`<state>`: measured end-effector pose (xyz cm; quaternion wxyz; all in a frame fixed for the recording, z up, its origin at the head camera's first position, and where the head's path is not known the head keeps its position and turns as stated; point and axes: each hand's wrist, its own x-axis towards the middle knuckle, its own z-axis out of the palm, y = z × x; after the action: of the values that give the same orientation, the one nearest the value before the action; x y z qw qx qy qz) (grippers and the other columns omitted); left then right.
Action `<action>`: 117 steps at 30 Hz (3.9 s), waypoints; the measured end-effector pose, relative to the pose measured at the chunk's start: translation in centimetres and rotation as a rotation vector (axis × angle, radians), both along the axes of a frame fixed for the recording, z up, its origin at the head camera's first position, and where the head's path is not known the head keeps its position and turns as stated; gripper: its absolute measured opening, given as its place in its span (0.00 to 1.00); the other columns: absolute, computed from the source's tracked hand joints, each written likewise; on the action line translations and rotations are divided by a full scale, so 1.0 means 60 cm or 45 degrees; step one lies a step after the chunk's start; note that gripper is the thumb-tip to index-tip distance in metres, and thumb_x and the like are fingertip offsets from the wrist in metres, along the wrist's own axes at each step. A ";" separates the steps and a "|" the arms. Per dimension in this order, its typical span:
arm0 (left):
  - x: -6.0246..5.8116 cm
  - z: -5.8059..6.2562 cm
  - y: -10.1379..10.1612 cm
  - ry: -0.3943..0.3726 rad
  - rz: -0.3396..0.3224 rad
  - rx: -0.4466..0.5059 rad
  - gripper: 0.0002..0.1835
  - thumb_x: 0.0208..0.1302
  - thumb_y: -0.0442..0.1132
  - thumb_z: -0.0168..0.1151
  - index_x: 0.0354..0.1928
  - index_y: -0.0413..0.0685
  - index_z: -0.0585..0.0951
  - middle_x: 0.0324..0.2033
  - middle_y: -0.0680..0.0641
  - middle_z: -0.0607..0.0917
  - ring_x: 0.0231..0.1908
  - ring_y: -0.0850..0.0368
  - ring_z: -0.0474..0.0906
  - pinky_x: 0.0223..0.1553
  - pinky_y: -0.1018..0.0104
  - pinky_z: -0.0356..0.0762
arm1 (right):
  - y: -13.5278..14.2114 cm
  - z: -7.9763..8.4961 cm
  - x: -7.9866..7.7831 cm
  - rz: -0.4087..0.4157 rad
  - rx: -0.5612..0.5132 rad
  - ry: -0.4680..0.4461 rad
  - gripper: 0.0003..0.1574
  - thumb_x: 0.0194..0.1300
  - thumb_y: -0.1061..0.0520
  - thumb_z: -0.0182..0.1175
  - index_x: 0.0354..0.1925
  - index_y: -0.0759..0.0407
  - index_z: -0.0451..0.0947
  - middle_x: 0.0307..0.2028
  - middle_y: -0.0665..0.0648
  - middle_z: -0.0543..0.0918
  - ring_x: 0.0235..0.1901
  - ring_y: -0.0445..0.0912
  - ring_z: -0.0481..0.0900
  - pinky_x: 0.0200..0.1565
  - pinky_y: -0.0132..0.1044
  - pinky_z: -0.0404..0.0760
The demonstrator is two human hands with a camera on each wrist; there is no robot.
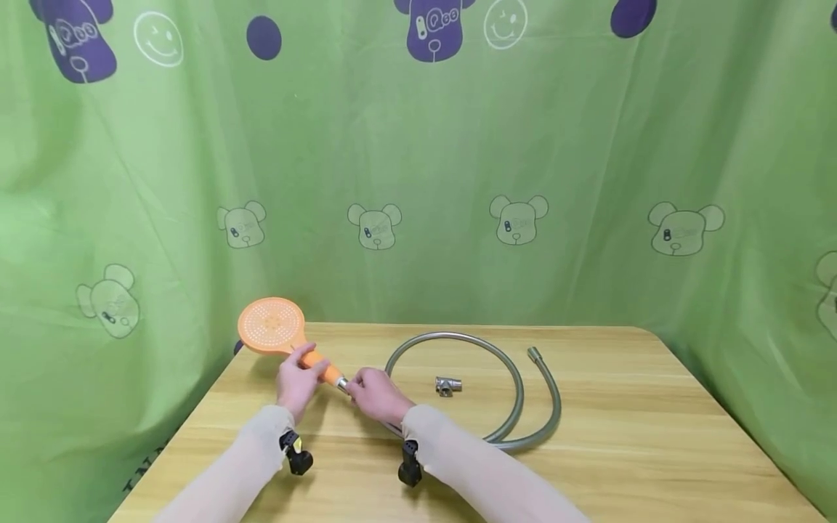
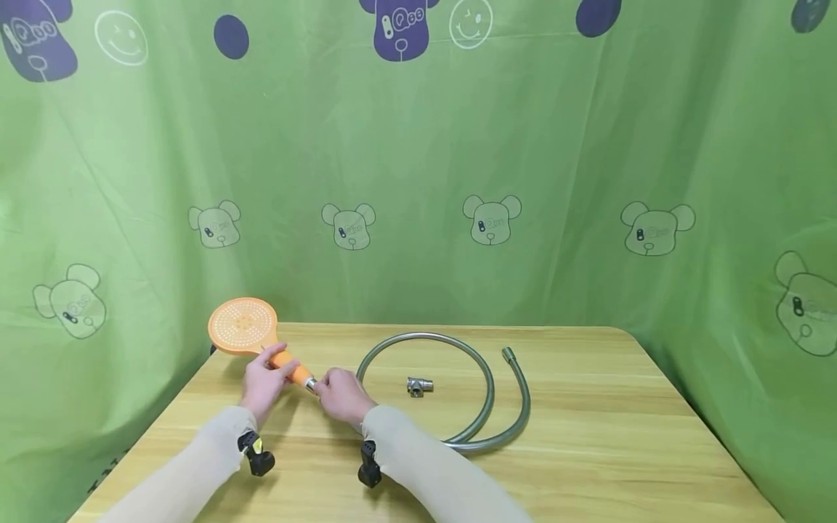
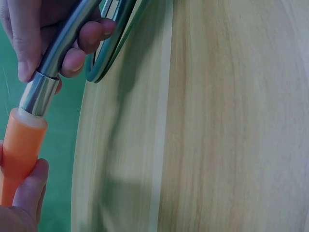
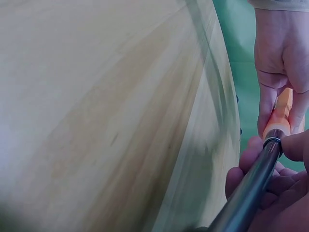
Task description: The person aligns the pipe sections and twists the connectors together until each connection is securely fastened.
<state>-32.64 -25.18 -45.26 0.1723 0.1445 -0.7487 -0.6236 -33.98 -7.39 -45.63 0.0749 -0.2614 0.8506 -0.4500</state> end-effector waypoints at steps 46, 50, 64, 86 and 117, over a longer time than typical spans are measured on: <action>0.011 0.012 0.007 0.029 0.020 0.005 0.31 0.64 0.32 0.68 0.69 0.44 0.73 0.53 0.34 0.76 0.39 0.57 0.79 0.38 0.75 0.84 | 0.000 0.012 0.006 -0.053 -0.080 -0.147 0.13 0.73 0.51 0.58 0.38 0.61 0.77 0.26 0.58 0.83 0.19 0.40 0.67 0.20 0.29 0.64; 0.011 0.010 0.008 0.050 0.010 0.020 0.31 0.64 0.31 0.68 0.69 0.43 0.73 0.53 0.34 0.76 0.41 0.55 0.79 0.37 0.77 0.83 | 0.001 0.014 0.007 -0.059 -0.104 -0.150 0.12 0.74 0.52 0.57 0.35 0.58 0.75 0.29 0.62 0.84 0.19 0.41 0.66 0.19 0.30 0.63; 0.014 0.008 0.013 0.072 0.010 0.021 0.30 0.65 0.31 0.66 0.69 0.42 0.72 0.53 0.33 0.75 0.46 0.50 0.79 0.39 0.76 0.84 | -0.006 0.009 0.008 -0.074 -0.178 -0.204 0.11 0.78 0.54 0.49 0.41 0.59 0.74 0.31 0.65 0.84 0.19 0.41 0.66 0.18 0.30 0.63; 0.015 0.005 0.013 0.042 0.034 -0.045 0.31 0.63 0.32 0.68 0.68 0.44 0.73 0.53 0.34 0.77 0.43 0.51 0.80 0.37 0.76 0.83 | -0.005 0.006 0.011 -0.102 -0.140 -0.154 0.11 0.69 0.53 0.64 0.36 0.61 0.79 0.27 0.54 0.82 0.21 0.41 0.69 0.21 0.30 0.67; 0.012 0.000 0.011 0.066 0.031 -0.022 0.30 0.64 0.31 0.67 0.68 0.42 0.73 0.53 0.32 0.77 0.45 0.49 0.80 0.38 0.75 0.85 | -0.009 0.015 0.016 -0.151 -0.098 -0.094 0.16 0.62 0.52 0.70 0.33 0.57 0.73 0.25 0.52 0.80 0.24 0.43 0.73 0.23 0.32 0.71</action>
<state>-31.95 -24.54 -45.28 0.2005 0.1359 -0.7475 -0.6185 -33.00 -7.93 -44.72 0.0694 -0.1964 0.8434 -0.4952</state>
